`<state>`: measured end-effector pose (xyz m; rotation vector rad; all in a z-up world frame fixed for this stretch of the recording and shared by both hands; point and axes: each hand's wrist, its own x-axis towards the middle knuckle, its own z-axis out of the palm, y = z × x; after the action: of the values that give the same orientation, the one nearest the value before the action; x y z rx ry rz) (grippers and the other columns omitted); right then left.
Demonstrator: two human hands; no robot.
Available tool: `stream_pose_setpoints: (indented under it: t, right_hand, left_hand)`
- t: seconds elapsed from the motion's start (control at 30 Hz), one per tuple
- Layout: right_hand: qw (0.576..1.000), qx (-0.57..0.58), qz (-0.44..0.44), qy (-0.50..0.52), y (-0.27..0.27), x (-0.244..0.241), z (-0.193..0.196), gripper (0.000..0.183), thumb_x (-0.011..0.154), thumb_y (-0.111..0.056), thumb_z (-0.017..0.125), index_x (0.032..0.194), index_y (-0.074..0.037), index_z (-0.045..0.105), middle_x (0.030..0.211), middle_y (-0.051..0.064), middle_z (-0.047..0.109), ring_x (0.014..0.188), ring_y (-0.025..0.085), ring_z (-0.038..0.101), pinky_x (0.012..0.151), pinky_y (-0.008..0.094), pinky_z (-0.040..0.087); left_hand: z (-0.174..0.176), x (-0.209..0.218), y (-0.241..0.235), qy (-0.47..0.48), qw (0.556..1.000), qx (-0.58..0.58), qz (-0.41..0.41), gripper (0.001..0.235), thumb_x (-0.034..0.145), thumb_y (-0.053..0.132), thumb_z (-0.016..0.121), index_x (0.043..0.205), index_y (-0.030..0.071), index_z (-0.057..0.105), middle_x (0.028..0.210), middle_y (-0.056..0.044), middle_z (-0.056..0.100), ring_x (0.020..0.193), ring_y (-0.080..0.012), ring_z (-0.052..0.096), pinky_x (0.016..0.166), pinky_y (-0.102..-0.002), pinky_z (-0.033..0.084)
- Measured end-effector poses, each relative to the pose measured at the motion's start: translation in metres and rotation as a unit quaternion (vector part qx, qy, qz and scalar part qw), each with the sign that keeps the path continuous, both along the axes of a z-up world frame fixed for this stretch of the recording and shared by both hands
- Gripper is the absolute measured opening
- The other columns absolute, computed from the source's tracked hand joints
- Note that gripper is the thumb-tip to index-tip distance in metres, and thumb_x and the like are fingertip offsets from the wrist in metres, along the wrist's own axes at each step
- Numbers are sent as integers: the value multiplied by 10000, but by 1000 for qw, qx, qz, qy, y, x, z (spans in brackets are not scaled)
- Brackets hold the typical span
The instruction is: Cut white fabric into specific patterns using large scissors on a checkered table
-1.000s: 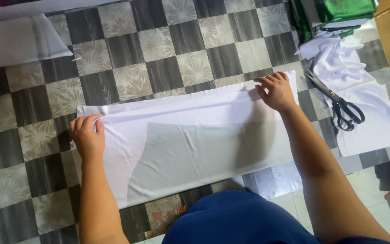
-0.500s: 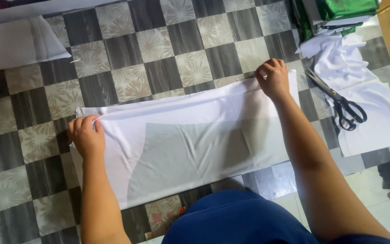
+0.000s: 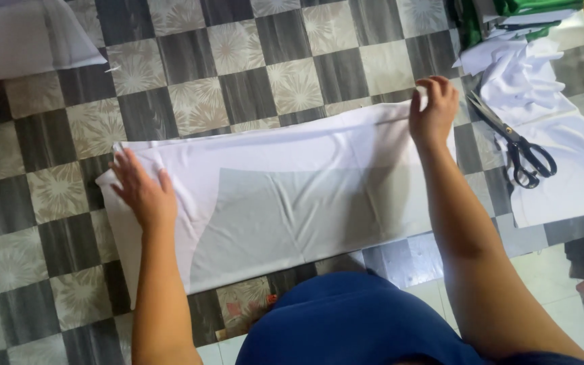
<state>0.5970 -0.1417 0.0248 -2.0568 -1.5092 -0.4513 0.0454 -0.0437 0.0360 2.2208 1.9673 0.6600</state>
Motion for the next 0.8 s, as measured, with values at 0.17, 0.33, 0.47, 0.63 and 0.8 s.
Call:
stream_pose_setpoints:
  t: [0.17, 0.33, 0.47, 0.63, 0.8]
  right_hand:
    - [998, -35, -38, 31, -98, 25, 26, 203, 850, -56, 649, 1036, -133, 672, 1009, 115, 593, 909, 347, 526, 810, 435, 403]
    - [953, -238, -112, 151, -214, 18, 19, 103, 872, -197, 679, 901, -115, 736, 768, 89, 639, 678, 259, 602, 626, 390, 446]
    - [890, -296, -204, 279, -233, -28, 52, 242, 876, -287, 684, 1015, -92, 719, 988, 92, 609, 779, 212, 609, 701, 357, 491]
    - [903, -230, -218, 289, -232, -61, 73, 231, 870, -229, 696, 1018, -62, 636, 1179, 138, 519, 1076, 320, 504, 892, 458, 460]
    - [939, -213, -166, 213, -254, -39, 20, 190, 829, -268, 748, 900, -96, 710, 1029, 91, 558, 964, 300, 516, 823, 409, 435]
  left_hand:
    - [9, -52, -43, -60, 997, -41, -19, 660, 886, 130, 603, 1463, 0, 311, 1493, -314, 241, 1392, -435, 179, 1096, -584, 98]
    - [-24, -145, -114, -18, 999, -46, 18, 345, 905, 87, 705, 1226, -31, 670, 996, -227, 574, 920, -372, 557, 850, -451, 450]
    - [-16, -148, -143, -5, 919, -308, 245, 365, 915, 249, 720, 1199, 33, 642, 1042, -143, 646, 813, -313, 615, 697, -460, 475]
    - [-63, -200, -176, 93, 975, -111, 170, 409, 820, 371, 840, 1087, 90, 706, 859, -14, 617, 802, -279, 619, 714, -431, 476]
    - [-59, -191, -176, -9, 973, -159, 169, 239, 876, 248, 790, 997, 66, 691, 839, -83, 660, 722, -236, 615, 673, -375, 475]
